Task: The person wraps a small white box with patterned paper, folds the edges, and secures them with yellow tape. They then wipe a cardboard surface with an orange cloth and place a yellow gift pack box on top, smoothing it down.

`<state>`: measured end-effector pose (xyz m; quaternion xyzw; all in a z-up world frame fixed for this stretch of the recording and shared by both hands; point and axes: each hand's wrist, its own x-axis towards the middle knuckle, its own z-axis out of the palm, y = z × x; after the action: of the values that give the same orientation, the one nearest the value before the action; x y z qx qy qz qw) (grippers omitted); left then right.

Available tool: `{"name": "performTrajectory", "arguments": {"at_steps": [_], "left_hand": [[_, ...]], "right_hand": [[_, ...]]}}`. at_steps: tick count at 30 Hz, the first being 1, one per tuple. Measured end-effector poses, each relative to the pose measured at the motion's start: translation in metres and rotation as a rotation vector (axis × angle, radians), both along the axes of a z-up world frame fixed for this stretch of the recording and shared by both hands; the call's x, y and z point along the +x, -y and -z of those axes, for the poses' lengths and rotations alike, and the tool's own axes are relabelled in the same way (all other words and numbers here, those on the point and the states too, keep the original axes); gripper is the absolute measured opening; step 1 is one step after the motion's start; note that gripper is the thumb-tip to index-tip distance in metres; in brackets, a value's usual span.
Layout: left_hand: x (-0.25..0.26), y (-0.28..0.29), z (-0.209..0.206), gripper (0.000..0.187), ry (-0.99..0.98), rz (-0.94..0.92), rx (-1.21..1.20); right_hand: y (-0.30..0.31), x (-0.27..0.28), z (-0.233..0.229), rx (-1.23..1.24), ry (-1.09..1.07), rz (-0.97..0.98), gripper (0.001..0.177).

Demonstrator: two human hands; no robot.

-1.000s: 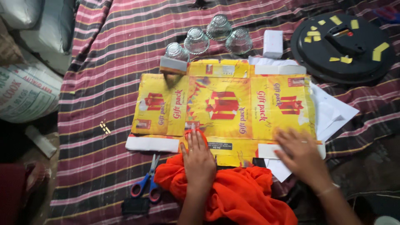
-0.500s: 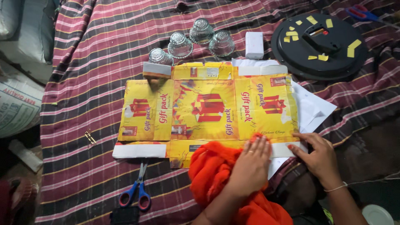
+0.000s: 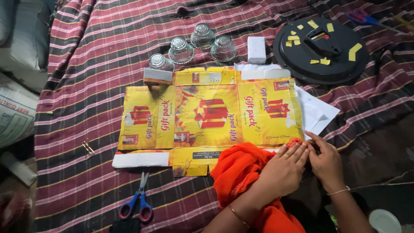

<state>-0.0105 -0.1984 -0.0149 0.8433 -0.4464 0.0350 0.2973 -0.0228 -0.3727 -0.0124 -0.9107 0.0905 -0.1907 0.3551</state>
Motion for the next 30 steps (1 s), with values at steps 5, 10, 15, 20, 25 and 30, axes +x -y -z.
{"name": "performTrajectory", "arguments": {"at_steps": [5,10,15,20,25,30], "left_hand": [[-0.004,-0.012,-0.011,0.064,0.042,-0.172,0.017],[0.006,-0.025,-0.024,0.091,-0.027,-0.346,0.243],[0.026,-0.049,-0.028,0.100,-0.063,-0.402,0.347],[0.044,-0.082,-0.025,0.102,-0.050,-0.525,0.379],[0.049,-0.094,-0.020,0.097,-0.057,-0.583,0.284],[0.048,-0.094,-0.013,0.093,-0.033,-0.580,0.283]], "right_hand": [[-0.003,-0.001,-0.008,0.028,-0.031,0.022,0.036],[-0.007,-0.002,-0.010,0.072,-0.020,0.037,0.035],[-0.006,0.000,-0.010,0.090,-0.004,0.045,0.039],[-0.006,0.006,-0.011,-0.148,-0.048,-0.025,0.060],[-0.009,0.015,-0.014,-0.258,-0.159,0.012,0.078],[-0.001,0.026,-0.017,-0.110,-0.339,0.019,0.091]]}}
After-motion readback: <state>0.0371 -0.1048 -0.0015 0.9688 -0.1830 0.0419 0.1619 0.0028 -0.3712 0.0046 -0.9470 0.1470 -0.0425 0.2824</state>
